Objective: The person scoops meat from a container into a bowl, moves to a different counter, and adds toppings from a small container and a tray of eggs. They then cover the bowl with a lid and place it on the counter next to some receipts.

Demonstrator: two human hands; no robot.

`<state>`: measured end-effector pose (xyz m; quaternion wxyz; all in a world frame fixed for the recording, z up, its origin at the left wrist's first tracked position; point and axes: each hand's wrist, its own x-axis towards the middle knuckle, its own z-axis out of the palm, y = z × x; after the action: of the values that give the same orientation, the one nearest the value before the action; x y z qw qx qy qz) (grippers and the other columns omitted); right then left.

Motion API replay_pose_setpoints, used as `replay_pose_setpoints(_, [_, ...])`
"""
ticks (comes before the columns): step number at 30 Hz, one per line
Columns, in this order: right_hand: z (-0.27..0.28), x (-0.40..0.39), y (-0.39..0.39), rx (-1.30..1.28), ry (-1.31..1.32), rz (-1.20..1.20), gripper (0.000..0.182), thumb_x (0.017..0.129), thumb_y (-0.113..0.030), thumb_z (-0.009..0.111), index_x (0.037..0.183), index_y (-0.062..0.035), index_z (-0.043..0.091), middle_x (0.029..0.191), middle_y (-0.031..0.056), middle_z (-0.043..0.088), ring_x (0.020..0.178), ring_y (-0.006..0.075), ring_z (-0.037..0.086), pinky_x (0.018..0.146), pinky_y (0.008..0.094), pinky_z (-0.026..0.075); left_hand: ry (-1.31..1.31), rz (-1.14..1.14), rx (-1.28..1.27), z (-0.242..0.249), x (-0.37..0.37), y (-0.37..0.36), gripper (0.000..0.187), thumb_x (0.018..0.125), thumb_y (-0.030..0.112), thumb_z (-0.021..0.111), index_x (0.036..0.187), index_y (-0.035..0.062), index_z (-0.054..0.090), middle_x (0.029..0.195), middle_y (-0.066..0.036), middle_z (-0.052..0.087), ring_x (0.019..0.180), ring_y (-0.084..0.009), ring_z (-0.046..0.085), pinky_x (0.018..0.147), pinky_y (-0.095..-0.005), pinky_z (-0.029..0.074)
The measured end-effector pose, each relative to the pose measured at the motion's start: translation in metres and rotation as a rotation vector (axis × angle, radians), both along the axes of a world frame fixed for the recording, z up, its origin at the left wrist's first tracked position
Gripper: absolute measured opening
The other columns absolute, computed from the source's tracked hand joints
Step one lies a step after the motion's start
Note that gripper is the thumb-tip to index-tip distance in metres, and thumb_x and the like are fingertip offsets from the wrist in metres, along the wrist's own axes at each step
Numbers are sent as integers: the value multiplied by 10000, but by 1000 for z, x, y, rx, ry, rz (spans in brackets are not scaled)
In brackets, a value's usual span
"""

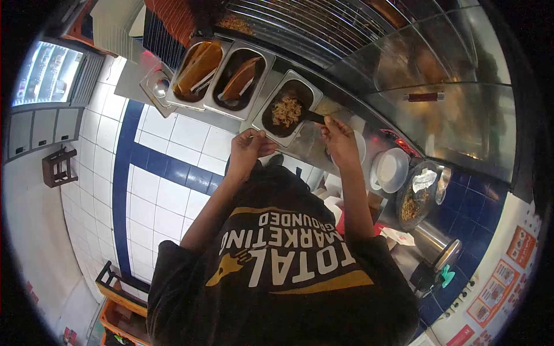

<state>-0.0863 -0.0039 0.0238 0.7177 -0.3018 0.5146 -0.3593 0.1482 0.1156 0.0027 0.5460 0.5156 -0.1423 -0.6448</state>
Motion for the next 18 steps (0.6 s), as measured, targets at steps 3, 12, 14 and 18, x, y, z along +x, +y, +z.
replay_pose_setpoints(3, [9, -1, 5, 18, -46, -45, 179, 972, -126, 682, 1111, -17, 654, 995, 124, 718, 745, 100, 610, 682, 213, 513, -18, -11, -10, 1, 1, 0, 282, 1049, 261, 560, 970, -6, 607, 911, -172, 724, 855, -221, 736, 776, -329, 616])
replay_pose_setpoints(12, [16, 2, 26, -19, -108, -186, 219, 985, -156, 670, 1128, 9, 666, 950, 108, 718, 742, 100, 606, 678, 227, 511, 7, -103, 44, 11, 9, 4, 309, 1056, 257, 531, 1077, -49, 573, 1055, -210, 700, 986, -276, 714, 867, -374, 600])
replay_pose_setpoints(14, [13, 3, 31, -51, -74, -186, 229, 988, -174, 668, 1131, 5, 667, 955, 116, 724, 744, 94, 604, 677, 226, 506, -19, -145, 47, 9, 14, 9, 309, 1056, 244, 522, 1096, -58, 573, 1074, -215, 694, 1003, -286, 708, 874, -377, 599])
replay_pose_setpoints(18, [5, 12, 47, -34, -76, -226, 162, 993, -141, 652, 1085, -8, 666, 981, 118, 725, 749, 82, 607, 676, 208, 506, -16, -216, 86, 2, 21, 17, 294, 1043, 227, 540, 1111, -55, 588, 1055, -213, 701, 968, -289, 721, 858, -379, 601])
